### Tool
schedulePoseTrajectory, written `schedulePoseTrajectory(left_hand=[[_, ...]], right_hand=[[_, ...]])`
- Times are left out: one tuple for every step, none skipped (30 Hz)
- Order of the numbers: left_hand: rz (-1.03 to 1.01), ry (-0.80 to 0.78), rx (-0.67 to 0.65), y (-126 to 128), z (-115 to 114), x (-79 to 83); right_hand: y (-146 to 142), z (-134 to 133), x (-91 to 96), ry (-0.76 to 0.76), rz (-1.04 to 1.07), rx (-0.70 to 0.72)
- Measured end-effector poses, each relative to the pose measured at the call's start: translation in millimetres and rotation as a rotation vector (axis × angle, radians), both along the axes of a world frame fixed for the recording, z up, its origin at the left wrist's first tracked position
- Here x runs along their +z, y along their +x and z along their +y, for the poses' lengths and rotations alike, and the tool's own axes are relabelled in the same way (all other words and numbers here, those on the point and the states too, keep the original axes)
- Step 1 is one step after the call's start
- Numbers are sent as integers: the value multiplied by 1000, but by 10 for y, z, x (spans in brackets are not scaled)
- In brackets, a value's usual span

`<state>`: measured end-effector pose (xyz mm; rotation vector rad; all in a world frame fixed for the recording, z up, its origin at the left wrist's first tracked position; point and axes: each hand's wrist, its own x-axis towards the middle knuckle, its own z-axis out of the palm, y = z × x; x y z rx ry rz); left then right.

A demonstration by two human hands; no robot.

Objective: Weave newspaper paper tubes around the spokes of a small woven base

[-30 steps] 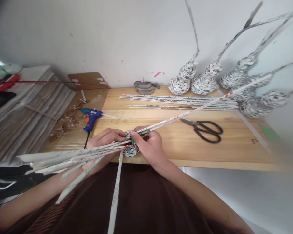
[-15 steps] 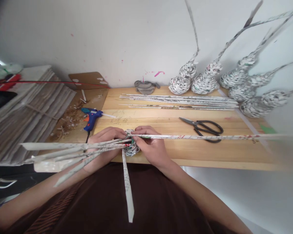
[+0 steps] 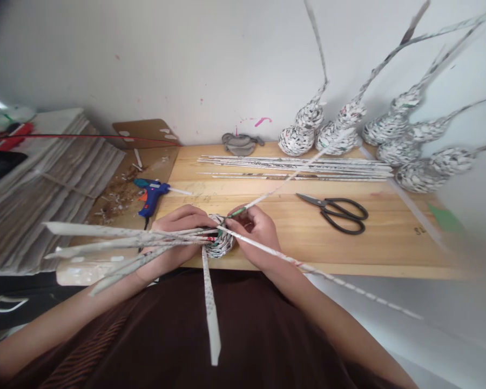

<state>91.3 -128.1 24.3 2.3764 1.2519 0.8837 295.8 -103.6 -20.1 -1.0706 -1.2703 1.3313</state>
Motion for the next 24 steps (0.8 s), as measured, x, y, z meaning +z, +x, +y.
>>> schedulePoseTrajectory(left_hand=[[18,0,-10,8,12,9],[29,5,-10,19,22,16],[32,16,1,35,30,22],[27,33,22,55,35,25],[17,57,52,79,37,28],[8,80,84,104,39,31],[7,97,118,128,39,35],[18,105,153,150,39,41],[36,103,184,168,40,48],[54,93,212,180,41,55],[68,80,231,186,45,61],[78,68,241,187,50,64],[83,61,241,185,57,64],[82,63,237,181,65,61],[78,73,233,177,73,56],[74,86,232,175,81,50],[76,95,231,176,88,44],[80,97,228,180,94,41],[89,92,223,188,98,40],[101,80,217,198,100,42],[114,65,213,208,101,47],[124,50,213,218,101,55],[129,38,215,226,99,64],[129,28,218,232,97,73]], right_hand=[[-7,-7,-11,-12,-33,-9],[-12,-19,-12,-13,-83,-18],[-13,-36,-3,-3,-128,-35],[-13,-56,16,16,-158,-55],[-11,-78,41,43,-170,-61],[-7,-98,70,82,-169,-53],[-1,-115,100,131,-163,-36],[7,-127,128,184,-168,-17],[17,-133,153,236,-193,-2],[29,-135,172,283,-235,8],[41,-134,187,323,-277,10],[52,-130,196,347,-308,15],[61,-127,201,362,-321,36],[67,-124,201,377,-313,62],[68,-122,197,390,-290,93],[65,-120,190,397,-258,118],[56,-118,181,401,-225,131],[44,-113,171,409,-200,127],[29,-104,163,424,-192,109],[13,-91,158,442,-204,87],[-1,-72,159,469,-232,67],[-11,-49,165,503,-269,53],[-17,-22,179,536,-314,56],[-18,5,198,560,-359,75]])
